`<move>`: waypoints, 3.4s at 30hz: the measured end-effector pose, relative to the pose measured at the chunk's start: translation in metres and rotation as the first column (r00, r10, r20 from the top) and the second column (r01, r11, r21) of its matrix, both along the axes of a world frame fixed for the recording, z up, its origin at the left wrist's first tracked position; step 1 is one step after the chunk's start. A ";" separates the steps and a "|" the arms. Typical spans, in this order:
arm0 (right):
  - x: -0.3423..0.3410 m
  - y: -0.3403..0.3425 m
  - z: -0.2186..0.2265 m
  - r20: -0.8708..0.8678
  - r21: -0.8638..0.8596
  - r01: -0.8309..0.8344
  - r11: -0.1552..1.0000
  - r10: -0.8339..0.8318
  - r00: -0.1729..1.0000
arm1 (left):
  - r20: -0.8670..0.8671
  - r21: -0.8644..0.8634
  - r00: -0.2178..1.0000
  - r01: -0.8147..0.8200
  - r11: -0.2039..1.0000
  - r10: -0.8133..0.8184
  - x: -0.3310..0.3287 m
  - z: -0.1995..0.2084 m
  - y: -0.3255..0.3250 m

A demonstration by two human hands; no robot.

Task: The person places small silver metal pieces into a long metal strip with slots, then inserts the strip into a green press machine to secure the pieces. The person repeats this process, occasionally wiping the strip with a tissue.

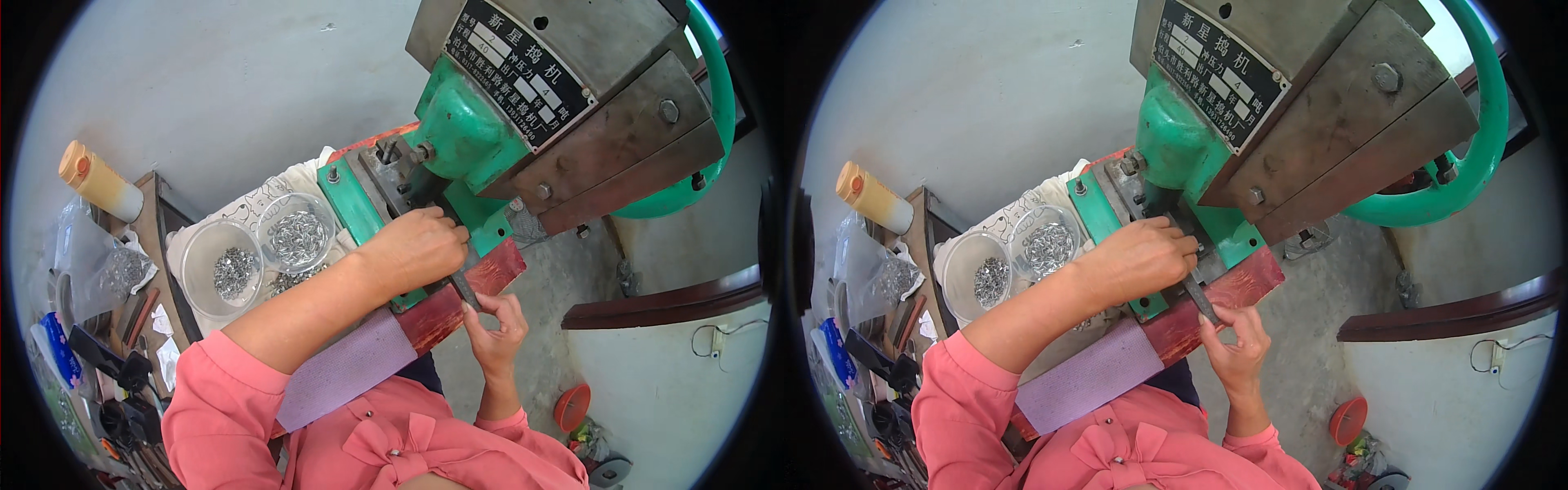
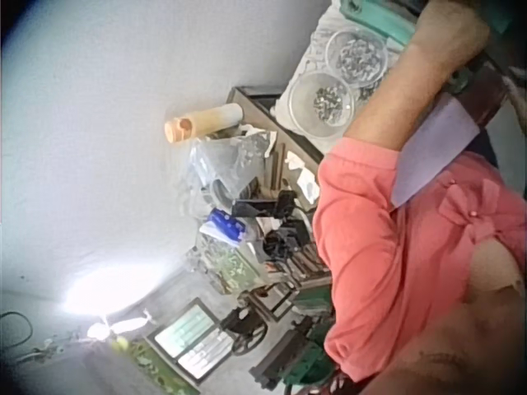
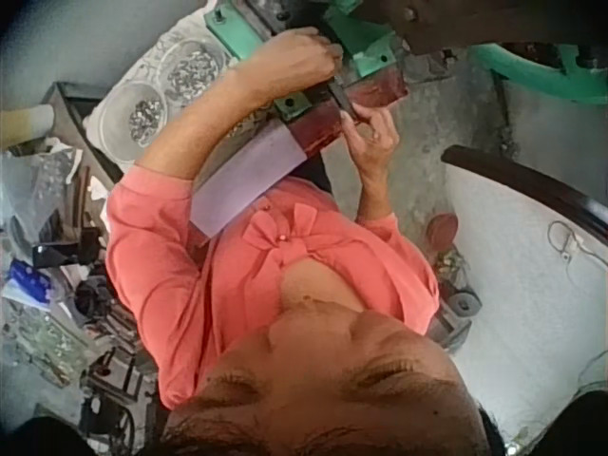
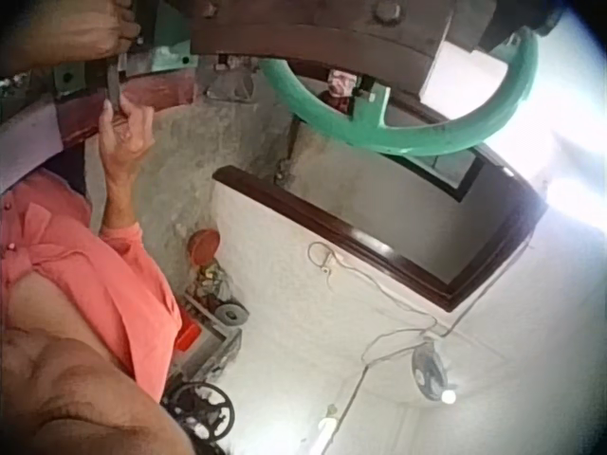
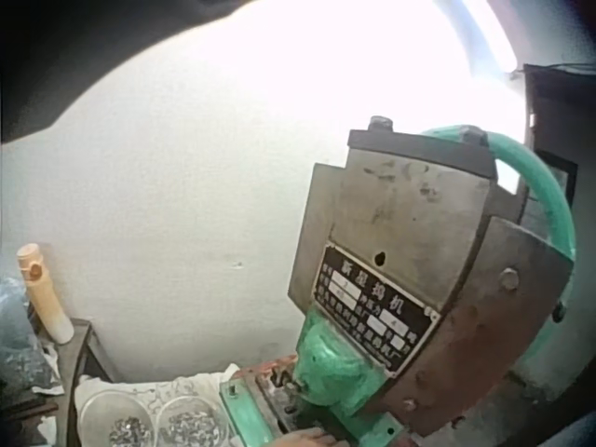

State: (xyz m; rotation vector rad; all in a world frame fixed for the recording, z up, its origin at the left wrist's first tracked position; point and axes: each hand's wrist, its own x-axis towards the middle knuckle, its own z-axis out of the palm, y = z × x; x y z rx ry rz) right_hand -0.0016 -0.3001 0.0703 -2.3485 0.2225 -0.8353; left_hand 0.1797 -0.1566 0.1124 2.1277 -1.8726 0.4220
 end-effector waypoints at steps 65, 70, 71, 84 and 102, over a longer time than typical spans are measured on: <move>0.101 -0.058 -0.030 -0.241 0.320 -0.330 0.888 0.413 0.878 | -0.117 -0.301 0.936 -0.353 0.886 0.333 -0.046 -0.070 0.013; 0.102 -0.055 -0.028 -0.194 0.350 -0.349 0.869 0.432 0.881 | -0.129 -0.312 0.932 -0.363 0.878 0.339 -0.048 -0.071 0.013; 0.102 -0.056 -0.029 -0.195 0.353 -0.349 0.868 0.434 0.880 | -0.127 -0.311 0.932 -0.363 0.878 0.340 -0.048 -0.071 0.013; 0.104 -0.060 -0.035 -0.190 0.396 -0.339 0.854 0.437 0.879 | -0.134 -0.305 0.930 -0.368 0.879 0.343 -0.048 -0.075 0.013; 0.082 -0.062 -0.043 0.104 0.553 -0.147 0.820 0.107 0.989 | -0.791 -0.318 0.593 -0.606 0.729 0.148 -0.070 -0.088 0.007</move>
